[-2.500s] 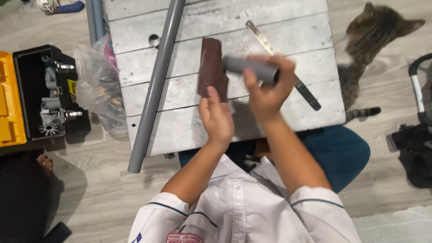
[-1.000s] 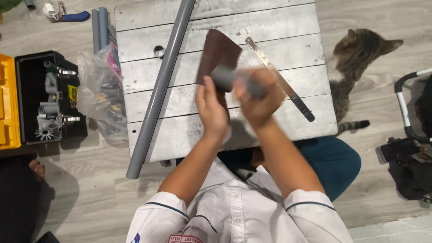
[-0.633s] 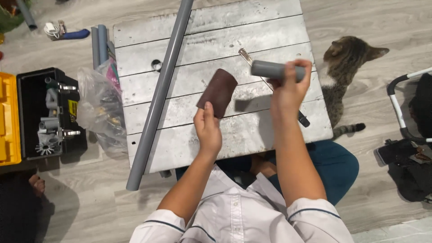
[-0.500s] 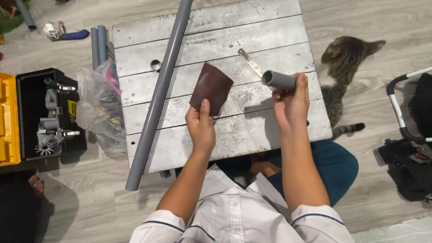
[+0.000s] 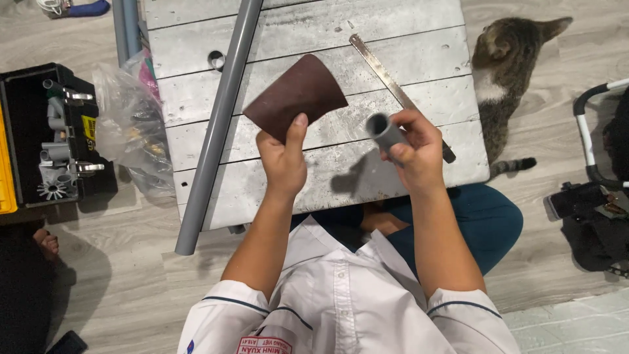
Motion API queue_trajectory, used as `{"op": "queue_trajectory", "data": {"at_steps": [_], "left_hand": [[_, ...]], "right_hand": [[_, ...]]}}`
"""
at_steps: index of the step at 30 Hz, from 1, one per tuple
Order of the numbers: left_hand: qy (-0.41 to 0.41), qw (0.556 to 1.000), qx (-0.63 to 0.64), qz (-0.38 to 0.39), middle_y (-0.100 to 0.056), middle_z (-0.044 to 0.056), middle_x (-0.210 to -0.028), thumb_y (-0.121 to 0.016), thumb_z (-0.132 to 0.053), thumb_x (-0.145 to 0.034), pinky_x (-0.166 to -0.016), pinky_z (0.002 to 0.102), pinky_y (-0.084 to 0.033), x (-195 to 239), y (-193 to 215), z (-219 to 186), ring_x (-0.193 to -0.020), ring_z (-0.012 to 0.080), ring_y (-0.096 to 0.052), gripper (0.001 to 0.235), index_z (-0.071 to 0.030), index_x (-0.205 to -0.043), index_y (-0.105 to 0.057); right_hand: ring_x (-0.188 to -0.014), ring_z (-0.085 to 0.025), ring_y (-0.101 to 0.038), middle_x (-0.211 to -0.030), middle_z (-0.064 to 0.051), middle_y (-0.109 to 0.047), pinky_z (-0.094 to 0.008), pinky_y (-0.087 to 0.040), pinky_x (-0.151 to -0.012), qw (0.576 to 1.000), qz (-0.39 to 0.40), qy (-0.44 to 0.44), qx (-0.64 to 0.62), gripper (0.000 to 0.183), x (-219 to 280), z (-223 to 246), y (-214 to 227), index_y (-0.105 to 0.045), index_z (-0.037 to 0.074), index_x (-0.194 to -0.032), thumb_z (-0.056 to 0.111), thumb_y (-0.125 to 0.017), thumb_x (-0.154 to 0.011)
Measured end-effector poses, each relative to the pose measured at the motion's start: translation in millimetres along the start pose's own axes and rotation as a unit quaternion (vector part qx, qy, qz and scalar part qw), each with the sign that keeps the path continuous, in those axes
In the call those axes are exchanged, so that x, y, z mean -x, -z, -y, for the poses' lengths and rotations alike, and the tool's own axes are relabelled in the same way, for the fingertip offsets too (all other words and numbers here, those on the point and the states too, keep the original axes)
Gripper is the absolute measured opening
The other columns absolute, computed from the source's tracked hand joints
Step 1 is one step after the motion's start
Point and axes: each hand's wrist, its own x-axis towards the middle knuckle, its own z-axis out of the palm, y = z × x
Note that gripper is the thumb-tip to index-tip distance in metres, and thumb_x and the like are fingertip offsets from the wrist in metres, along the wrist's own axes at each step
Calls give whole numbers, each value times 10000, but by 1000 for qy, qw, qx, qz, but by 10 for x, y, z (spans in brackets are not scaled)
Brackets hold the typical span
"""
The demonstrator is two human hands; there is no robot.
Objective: The person files the edge of a short gray pipe using a metal file while sitting on the floor. They then use a piece of sandpaper to smooth the pipe's surface and edges. A cat is visible in the background.
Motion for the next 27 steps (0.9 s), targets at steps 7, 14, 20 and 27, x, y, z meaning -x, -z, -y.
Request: {"op": "queue_trajectory", "data": {"at_steps": [7,14,20,27], "left_hand": [[-38,993,-59,99,-710,95,-881,-624,-171,-912,-844,408,-567,97,-245,-454,-863,177,-681,197,-37,-1036,-698],[-93,974,-200,48,-687,185,-802,-748,-169,-863,-740,441,-556,66,-456,-486,-770,315,-703,224,22,-950,-671],[-64,981,-182,-32,-719,129,-866,-734,-180,-908,-747,402,-552,79,-539,-448,-836,232,-712,186,-17,-990,-698],[-7,987,-160,-13,-717,196,-980,-772,-199,-863,-892,482,-526,56,-431,-145,-993,314,-688,309,27,-1051,-676]], "right_hand": [[-764,-152,-515,-865,-134,-601,-269,-437,-699,973,41,96,207,508,-72,137,-153,-703,-35,-998,335,-878,-697],[-751,-198,-571,-844,-75,-582,-314,-469,-684,901,-52,184,389,417,10,200,-453,-737,28,-1010,381,-849,-818],[-721,-220,-615,-864,-52,-576,-327,-508,-640,776,-90,334,528,343,20,73,-470,-742,32,-1046,283,-864,-846],[-448,-105,-489,-683,10,-411,-139,-287,-326,949,-82,-293,-87,194,-73,311,-658,-556,88,-969,255,-648,-932]]}}
